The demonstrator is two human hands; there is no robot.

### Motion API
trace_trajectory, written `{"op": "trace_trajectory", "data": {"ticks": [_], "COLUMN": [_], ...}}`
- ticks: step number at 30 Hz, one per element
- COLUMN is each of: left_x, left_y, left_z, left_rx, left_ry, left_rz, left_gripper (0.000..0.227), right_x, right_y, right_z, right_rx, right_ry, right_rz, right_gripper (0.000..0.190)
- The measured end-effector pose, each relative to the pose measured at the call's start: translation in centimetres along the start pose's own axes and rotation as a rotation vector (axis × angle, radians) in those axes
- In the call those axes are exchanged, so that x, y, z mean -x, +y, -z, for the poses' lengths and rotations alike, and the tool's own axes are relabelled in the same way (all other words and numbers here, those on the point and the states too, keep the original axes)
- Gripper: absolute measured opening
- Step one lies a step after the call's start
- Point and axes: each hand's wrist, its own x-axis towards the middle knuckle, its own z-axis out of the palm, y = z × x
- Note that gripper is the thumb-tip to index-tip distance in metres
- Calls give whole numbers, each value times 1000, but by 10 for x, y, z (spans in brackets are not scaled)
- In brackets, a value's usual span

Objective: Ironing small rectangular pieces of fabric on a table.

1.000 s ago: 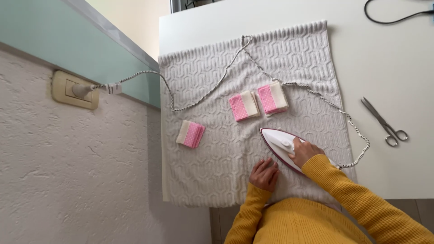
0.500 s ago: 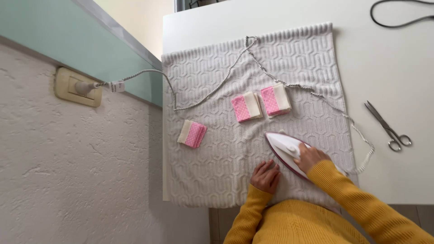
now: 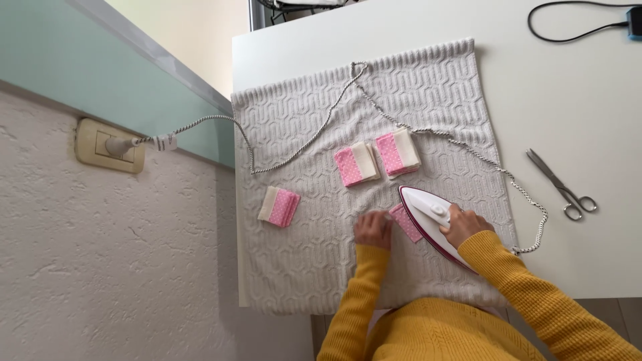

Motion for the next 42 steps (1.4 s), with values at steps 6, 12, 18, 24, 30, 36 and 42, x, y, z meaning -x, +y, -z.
{"op": "trace_trajectory", "data": {"ticks": [6, 12, 18, 24, 30, 36, 42], "left_x": [-12, -22, -28, -15, 24, -92, -136], "left_y": [-22, -13, -7, -13, -50, -16, -144], "left_z": [-38, -40, -39, -59, -140, -16, -53], "left_rx": [-96, -211, -287, 242, 1131, 1013, 1127], "left_ry": [-79, -237, -293, -183, 154, 120, 89], "left_rz": [145, 262, 271, 441, 901, 964, 899], "left_gripper": [14, 24, 20, 14, 20, 31, 30], "right_x": [-8, -31, -27, -20, -34, -34, -47], "right_y": [30, 52, 54, 49, 57, 57, 67], "right_z": [-4, 16, 19, 28, 13, 16, 0], "right_rx": [-26, -36, -36, -37, -34, -3, 5], "right_ry": [-27, -11, -12, 32, 51, -3, 26], "right_rz": [-49, -153, -144, -176, -175, -180, -176], "right_gripper": [44, 46, 46, 50, 52, 52, 53]}}
